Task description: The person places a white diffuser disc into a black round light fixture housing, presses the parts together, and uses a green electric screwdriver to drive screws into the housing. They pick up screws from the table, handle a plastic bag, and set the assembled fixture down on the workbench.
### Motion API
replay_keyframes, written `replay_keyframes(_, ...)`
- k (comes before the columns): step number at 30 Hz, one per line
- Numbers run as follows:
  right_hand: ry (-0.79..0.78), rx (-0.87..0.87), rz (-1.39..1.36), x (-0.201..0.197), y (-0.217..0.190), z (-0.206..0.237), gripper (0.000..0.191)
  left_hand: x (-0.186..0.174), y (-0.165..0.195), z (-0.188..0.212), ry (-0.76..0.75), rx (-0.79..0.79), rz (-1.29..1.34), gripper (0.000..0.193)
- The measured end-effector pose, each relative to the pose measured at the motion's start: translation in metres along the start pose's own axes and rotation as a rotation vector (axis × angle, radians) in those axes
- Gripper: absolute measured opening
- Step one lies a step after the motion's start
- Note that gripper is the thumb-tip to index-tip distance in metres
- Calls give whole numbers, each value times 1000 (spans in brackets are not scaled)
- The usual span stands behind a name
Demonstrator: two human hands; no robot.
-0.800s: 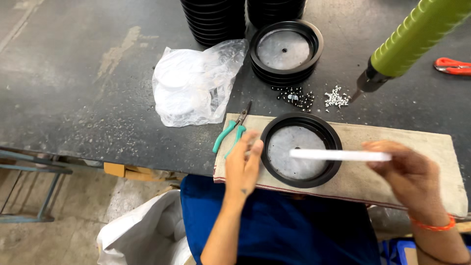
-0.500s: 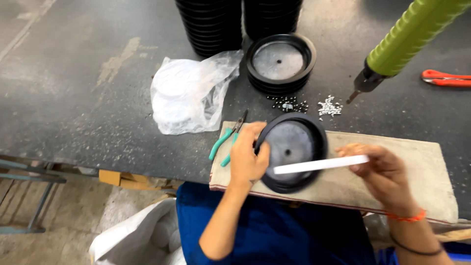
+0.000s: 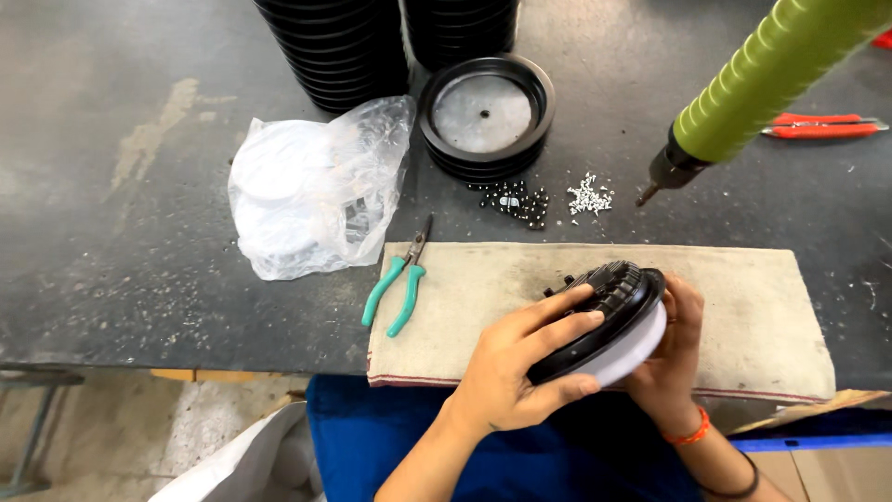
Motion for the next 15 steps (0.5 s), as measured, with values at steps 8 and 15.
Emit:
replay_keyframes(8,69,-151,202,14,-29,-4,92,-5,-3,0,4,-23,33,51)
replay_keyframes(15,88,-205,395,10,-40,-7,91,-4,-5,-7,11,-46,45,52)
Point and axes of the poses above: each hand's wrist, its own z-axis away from the middle knuckle, its own x-axis out of the palm, y = z × x, the point moved 4 cm from there along -z, towards the middle knuckle, and after that the axes turned 11 degrees about x, right-handed, at the moved point
